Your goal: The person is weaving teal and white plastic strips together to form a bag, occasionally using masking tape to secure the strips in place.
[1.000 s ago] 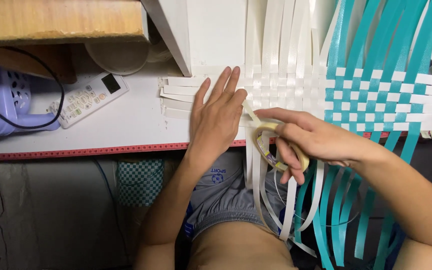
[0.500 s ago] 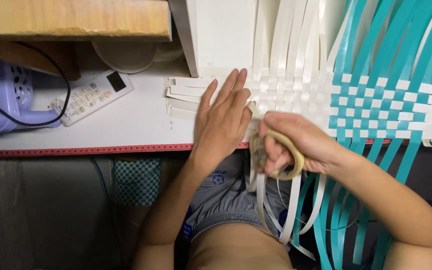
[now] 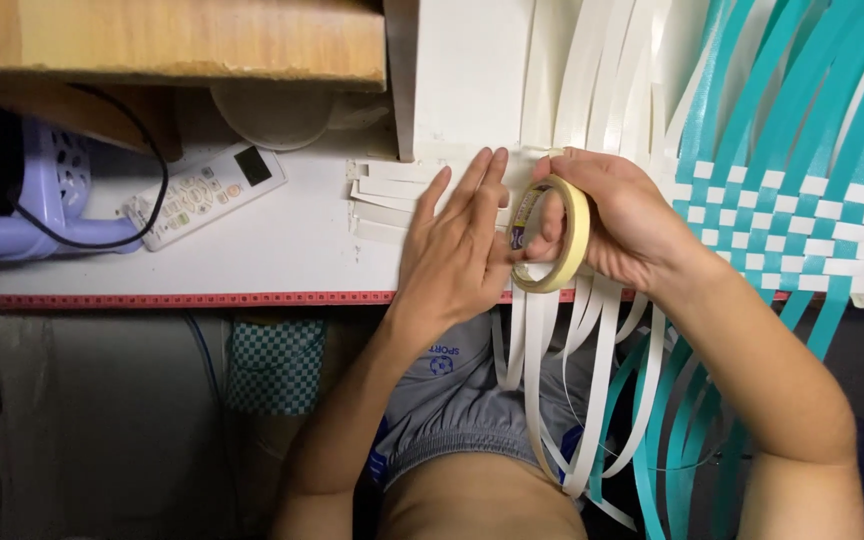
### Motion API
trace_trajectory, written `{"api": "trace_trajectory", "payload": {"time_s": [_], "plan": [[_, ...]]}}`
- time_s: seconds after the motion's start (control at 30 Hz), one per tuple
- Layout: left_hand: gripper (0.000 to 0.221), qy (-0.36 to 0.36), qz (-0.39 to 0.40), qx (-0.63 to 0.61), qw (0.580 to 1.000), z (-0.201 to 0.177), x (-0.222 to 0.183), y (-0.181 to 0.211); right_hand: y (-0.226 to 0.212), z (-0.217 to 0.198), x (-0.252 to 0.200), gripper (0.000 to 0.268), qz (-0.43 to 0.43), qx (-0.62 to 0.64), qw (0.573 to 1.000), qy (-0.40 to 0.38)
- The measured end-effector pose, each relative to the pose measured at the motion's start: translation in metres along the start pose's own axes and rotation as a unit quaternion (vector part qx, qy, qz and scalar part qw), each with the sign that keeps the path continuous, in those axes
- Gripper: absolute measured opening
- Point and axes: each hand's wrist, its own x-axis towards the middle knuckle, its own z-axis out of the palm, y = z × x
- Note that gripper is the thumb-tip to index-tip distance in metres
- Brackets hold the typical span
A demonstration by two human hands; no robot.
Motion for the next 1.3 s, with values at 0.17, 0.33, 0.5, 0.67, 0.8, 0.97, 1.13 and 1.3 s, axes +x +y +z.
{"api": "trace_trajectory", "payload": {"time_s": [0.17,0.33,0.5,0.67,0.8,0.97,1.13,1.3], "plan": [[0.040,0.005,0.025,0.010,1.000,0.001,0.001,-0.002,0.001,-0.002,0.014,0.024,0.004,-0.008,0.999,-0.050],[0.075,-0.013,0.041,-0.012,0.999,0.007,0.000,-0.007,-0.002,0.001,0.028,0.022,-0.013,-0.039,0.999,-0.035],[0.073,-0.059,0.046,0.083,0.994,-0.008,0.003,0.003,-0.010,0.006,0.033,0.019,0.008,-0.047,0.999,-0.020],[0.026,-0.006,0.095,0.125,0.988,-0.006,0.000,-0.001,-0.026,-0.003,0.038,0.019,-0.057,-0.271,0.961,-0.007],[0.045,-0.019,0.100,0.150,0.983,-0.006,0.001,-0.002,-0.038,-0.013,0.053,0.021,-0.175,-0.518,0.837,0.009],[0.072,-0.036,0.085,0.130,0.987,-0.005,0.002,-0.003,-0.035,-0.024,0.082,0.008,-0.463,-0.602,0.647,-0.071],[0.054,-0.036,0.058,-0.001,0.998,-0.012,0.003,0.002,-0.033,-0.020,0.109,0.010,-0.576,-0.592,0.563,-0.004],[0.043,-0.013,0.035,-0.024,0.999,-0.011,0.005,0.001,-0.016,-0.015,0.134,0.014,-0.565,-0.560,0.606,0.002]]}}
